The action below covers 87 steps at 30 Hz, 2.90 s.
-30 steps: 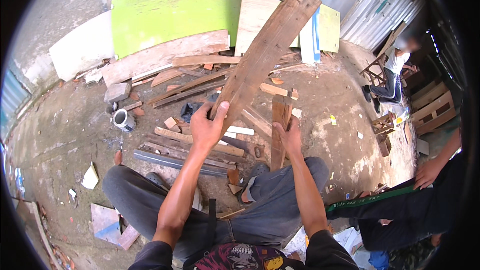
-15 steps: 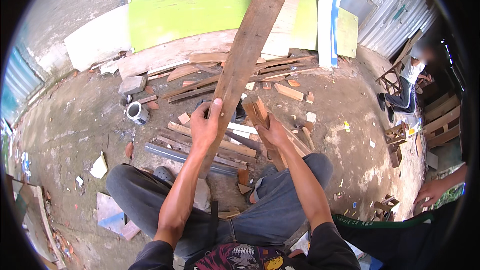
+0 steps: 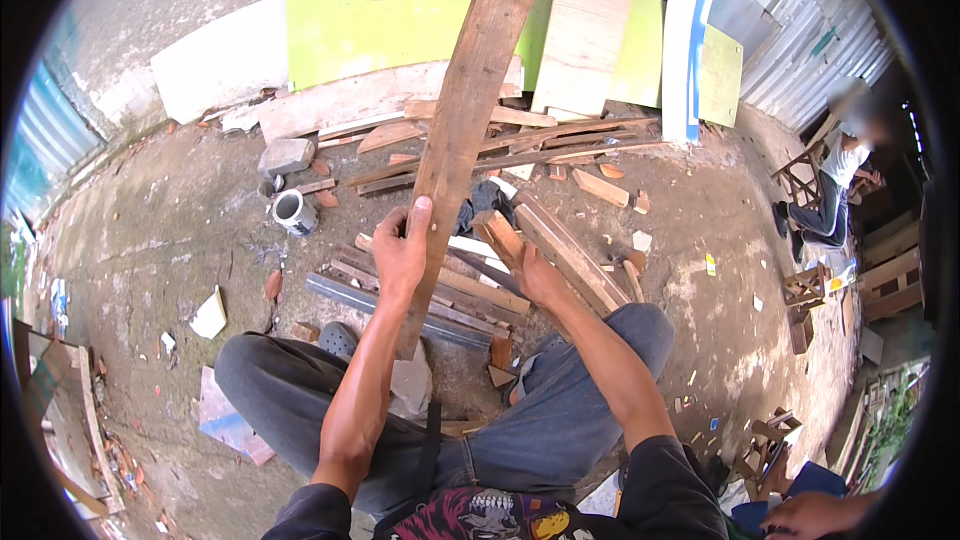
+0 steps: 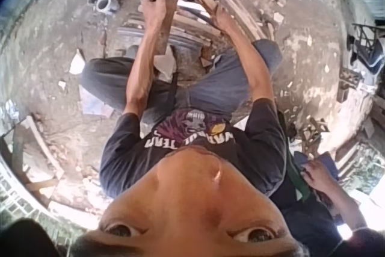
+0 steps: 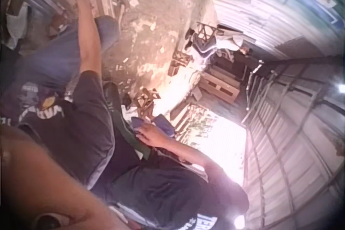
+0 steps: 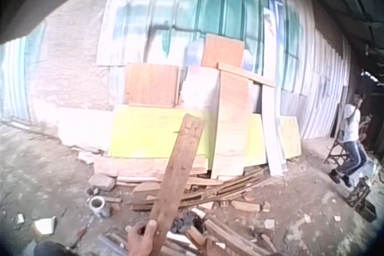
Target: The person sits on the ground and uses a hammer to break a long wooden plank into smaller pieces. They repeatedly strike the wood against a metal bar to snap it apart.
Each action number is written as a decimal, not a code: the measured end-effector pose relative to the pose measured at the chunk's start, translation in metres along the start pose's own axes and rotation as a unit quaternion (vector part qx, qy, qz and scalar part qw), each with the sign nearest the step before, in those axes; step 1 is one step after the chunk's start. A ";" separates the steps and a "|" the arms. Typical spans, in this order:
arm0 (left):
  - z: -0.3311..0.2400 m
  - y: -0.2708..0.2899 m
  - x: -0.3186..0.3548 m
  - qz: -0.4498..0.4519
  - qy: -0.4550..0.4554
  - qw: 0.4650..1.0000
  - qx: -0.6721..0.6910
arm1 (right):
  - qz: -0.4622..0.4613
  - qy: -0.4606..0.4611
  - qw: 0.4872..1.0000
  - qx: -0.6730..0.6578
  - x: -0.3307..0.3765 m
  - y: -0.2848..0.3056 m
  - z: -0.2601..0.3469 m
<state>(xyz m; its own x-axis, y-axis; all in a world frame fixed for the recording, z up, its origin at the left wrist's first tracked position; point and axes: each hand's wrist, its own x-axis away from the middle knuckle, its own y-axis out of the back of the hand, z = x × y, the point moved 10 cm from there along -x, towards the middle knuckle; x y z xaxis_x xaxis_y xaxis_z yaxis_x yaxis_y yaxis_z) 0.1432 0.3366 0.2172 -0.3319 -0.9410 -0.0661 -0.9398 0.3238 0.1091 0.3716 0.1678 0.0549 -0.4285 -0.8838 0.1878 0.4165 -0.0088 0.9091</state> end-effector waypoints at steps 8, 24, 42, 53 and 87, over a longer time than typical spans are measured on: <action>0.018 0.000 -0.006 -0.014 0.018 1.000 0.003 | -0.060 -0.033 0.998 0.011 -0.003 0.016 -0.014; 0.050 -0.017 -0.012 -0.009 0.063 0.998 0.027 | 0.014 -0.215 0.976 0.029 -0.015 -0.016 -0.133; 0.138 0.001 -0.019 -0.019 0.248 0.963 0.105 | 0.039 -0.449 0.893 0.001 -0.012 -0.064 -0.284; 0.150 0.011 -0.012 -0.038 0.284 0.938 0.196 | 0.091 -0.107 0.990 0.004 -0.094 -0.024 -0.093; -0.009 0.061 0.045 0.064 0.111 0.985 0.112 | 0.039 0.104 0.880 -0.463 0.076 0.041 0.195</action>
<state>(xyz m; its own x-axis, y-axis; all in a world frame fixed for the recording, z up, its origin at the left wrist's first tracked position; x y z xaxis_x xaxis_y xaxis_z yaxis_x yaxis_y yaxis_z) 0.0714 0.3134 0.2301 -0.4462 -0.8814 0.1552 -0.8941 0.4313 -0.1211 0.1999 0.1914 0.1791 -0.2536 -0.9643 0.0764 0.9536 -0.2360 0.1868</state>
